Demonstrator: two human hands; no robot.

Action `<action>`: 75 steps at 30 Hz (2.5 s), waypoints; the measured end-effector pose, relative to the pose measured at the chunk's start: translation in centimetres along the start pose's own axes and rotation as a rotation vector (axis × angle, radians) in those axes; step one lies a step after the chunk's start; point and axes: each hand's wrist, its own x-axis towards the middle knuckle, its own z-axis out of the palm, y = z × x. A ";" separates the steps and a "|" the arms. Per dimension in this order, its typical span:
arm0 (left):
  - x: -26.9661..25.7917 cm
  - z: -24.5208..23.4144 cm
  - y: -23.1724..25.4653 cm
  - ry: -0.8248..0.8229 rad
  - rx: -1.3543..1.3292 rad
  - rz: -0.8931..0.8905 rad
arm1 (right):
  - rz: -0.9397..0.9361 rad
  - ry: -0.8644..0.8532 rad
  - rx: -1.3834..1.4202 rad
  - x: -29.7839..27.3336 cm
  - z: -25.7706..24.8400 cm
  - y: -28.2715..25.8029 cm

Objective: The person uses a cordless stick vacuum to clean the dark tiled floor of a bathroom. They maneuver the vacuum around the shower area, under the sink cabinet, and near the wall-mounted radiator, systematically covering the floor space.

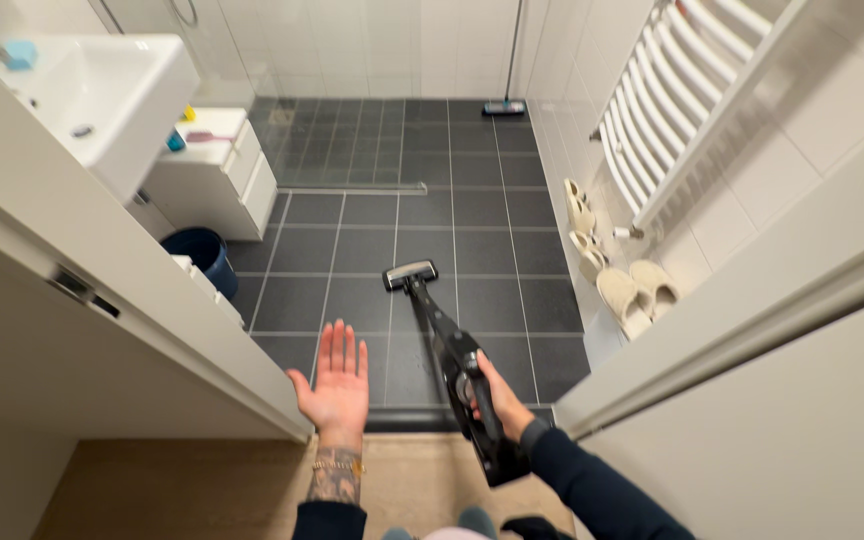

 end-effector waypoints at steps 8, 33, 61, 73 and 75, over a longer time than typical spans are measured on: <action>0.0 1.5 0.1 0.074 -0.001 -0.006 | 0.041 0.038 0.060 0.6 -0.3 0.2; 1.7 -1.0 1.0 0.013 -0.017 0.035 | -0.059 -0.030 0.103 1.5 0.2 -4.8; 1.0 -1.6 0.1 -0.007 -0.013 -0.013 | -0.139 0.073 -0.074 1.0 0.7 -4.1; 0.0 -2.7 0.0 -0.001 -0.014 -0.031 | -0.028 0.015 -0.047 0.2 1.0 -2.2; -0.1 -2.9 0.0 0.008 0.000 -0.031 | -0.036 0.009 -0.044 0.0 1.0 -1.8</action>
